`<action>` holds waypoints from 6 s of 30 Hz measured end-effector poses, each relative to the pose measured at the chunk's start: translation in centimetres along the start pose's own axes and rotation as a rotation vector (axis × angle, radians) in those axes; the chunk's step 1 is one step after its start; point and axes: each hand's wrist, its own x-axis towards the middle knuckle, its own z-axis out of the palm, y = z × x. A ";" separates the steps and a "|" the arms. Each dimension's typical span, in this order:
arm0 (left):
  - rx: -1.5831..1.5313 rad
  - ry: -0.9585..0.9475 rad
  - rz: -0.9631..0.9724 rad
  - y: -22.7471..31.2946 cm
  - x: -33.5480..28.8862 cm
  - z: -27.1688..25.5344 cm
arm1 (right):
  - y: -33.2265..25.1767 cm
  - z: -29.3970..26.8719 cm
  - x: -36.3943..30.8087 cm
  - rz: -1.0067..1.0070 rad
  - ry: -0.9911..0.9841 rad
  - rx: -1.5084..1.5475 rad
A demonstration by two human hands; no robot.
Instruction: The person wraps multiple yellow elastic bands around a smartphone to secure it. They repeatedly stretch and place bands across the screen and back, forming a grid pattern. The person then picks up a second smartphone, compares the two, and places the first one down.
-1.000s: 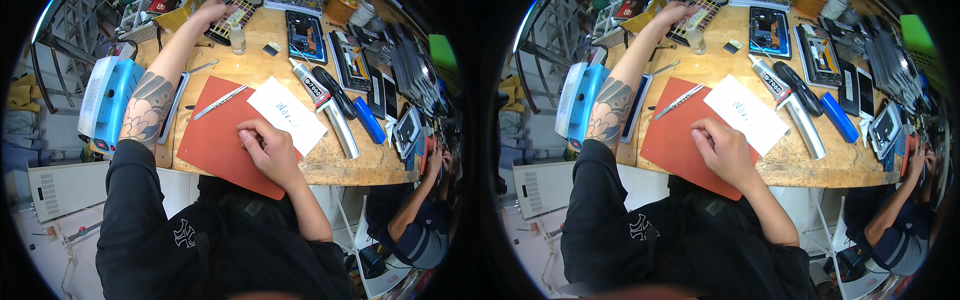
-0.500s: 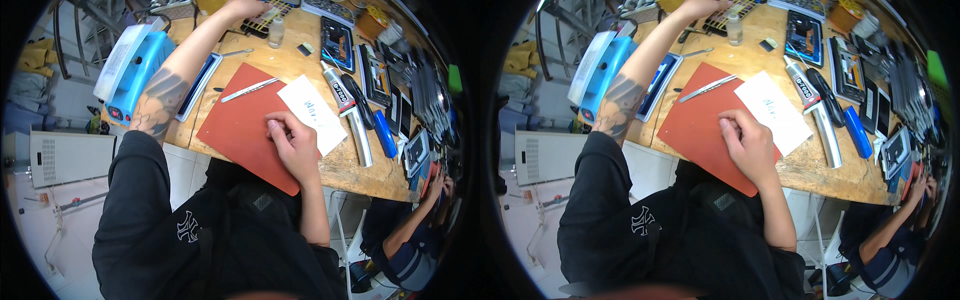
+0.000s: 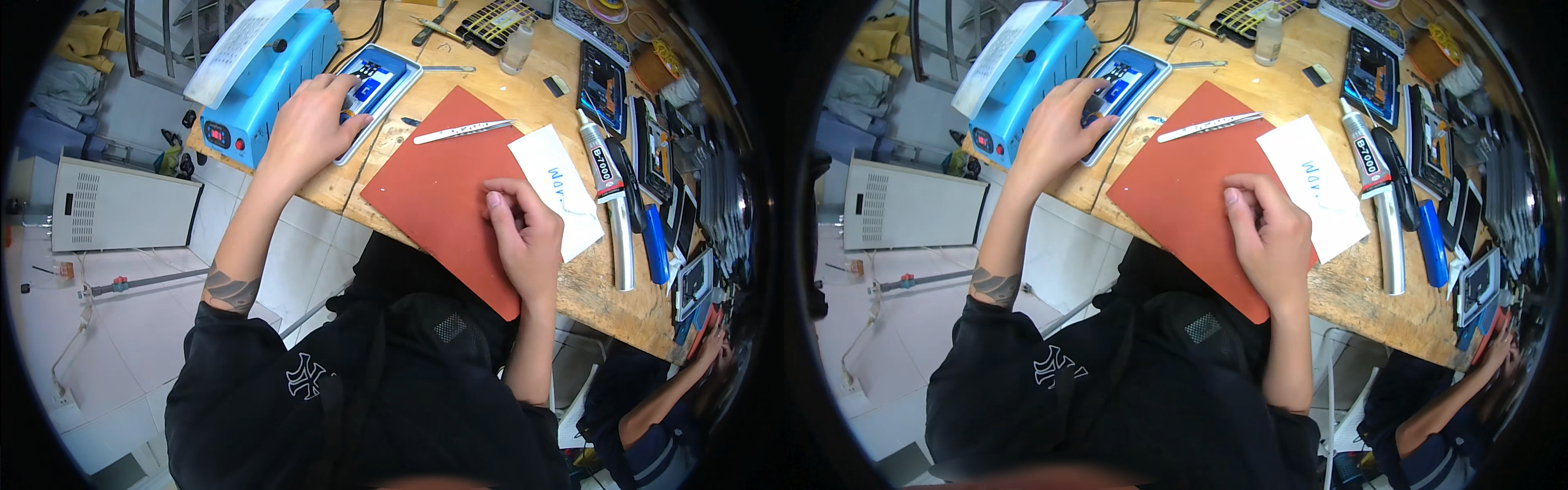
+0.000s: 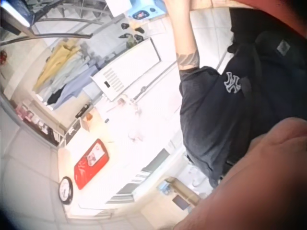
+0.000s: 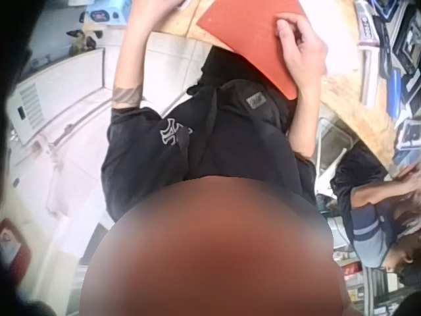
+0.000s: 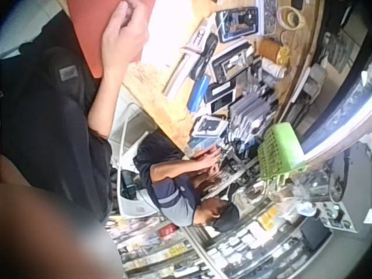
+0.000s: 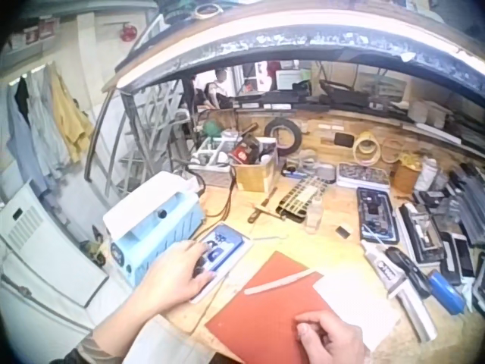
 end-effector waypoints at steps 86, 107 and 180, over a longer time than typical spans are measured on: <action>-0.749 0.829 -0.236 -4.0 -5.6 -5.8 | -5.0 8.9 14.2 -1.334 -0.690 -1.148; -1.133 0.816 -0.437 -3.6 -5.4 -6.3 | -6.3 9.8 20.3 -1.019 -0.580 -0.823; -0.484 0.064 0.538 2.6 -6.8 -3.8 | -7.1 16.2 25.0 -0.433 -0.896 -0.713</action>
